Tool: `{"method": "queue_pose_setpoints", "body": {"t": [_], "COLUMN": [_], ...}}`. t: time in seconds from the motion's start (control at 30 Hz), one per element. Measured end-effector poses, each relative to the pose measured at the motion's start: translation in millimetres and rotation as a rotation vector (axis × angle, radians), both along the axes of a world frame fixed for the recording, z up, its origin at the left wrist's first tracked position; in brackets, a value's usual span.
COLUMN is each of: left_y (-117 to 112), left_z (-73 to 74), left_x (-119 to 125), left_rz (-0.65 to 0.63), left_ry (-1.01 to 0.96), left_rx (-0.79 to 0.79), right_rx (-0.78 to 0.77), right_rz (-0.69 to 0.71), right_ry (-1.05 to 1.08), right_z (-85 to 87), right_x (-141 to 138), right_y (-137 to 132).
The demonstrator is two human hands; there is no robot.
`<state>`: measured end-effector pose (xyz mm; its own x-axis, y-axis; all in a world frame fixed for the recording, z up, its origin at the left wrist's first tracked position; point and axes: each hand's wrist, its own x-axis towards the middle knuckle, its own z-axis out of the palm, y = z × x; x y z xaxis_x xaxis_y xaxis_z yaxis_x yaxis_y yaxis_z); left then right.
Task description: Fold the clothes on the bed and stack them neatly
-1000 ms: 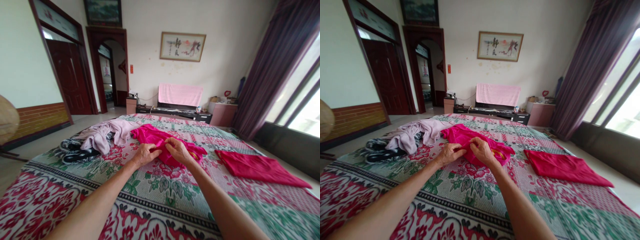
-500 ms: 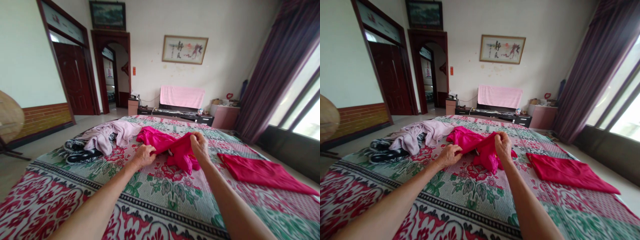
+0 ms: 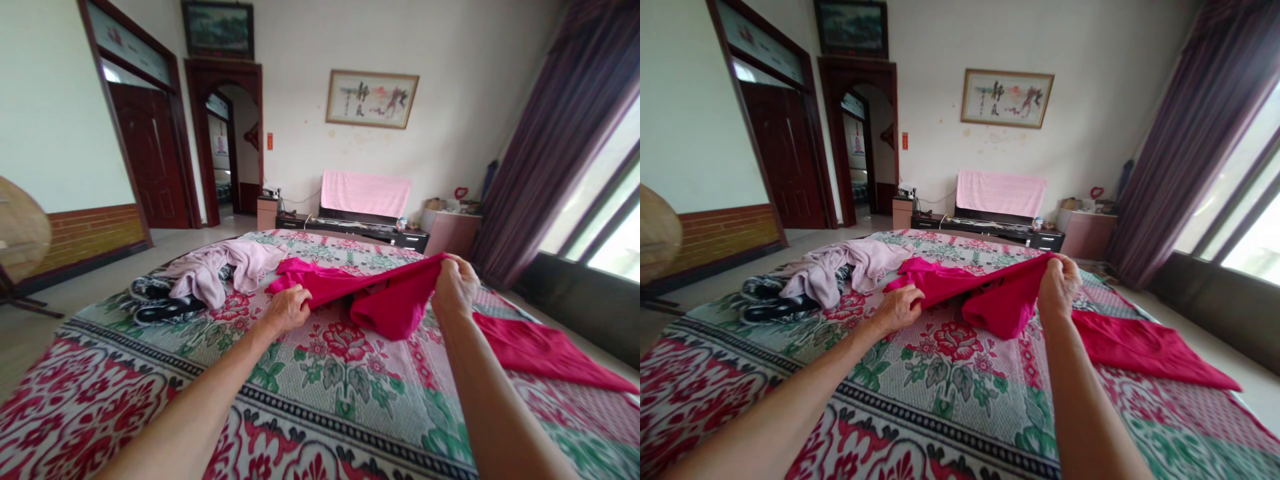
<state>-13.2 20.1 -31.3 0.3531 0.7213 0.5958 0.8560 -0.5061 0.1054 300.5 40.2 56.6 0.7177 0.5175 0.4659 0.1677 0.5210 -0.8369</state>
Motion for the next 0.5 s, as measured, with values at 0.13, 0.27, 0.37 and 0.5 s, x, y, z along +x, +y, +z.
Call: {"method": "queue_pose_setpoints", "body": {"t": [0.13,0.27,0.37,0.5], "left_y": [2,4,5,8], "left_z": [-2.2,-1.9,-2.5,-4.2], "left_x": [-6,-13,-22,-34], "left_rz": [0.073,0.172,0.269,0.401], "left_ry": [0.001,0.000,0.006,-0.006], "left_rx": [-0.034,-0.047,-0.054,-0.051], "right_rx": [0.001,0.018,0.051,0.055], "right_rz": [-0.040,-0.048,-0.052,-0.047], "right_ry": [0.075,0.083,0.126,0.151], "right_z": [2.8,2.9,5.0,7.0], "right_x": [10,13,12,10], "right_y": [-2,-2,-4,-6]}}
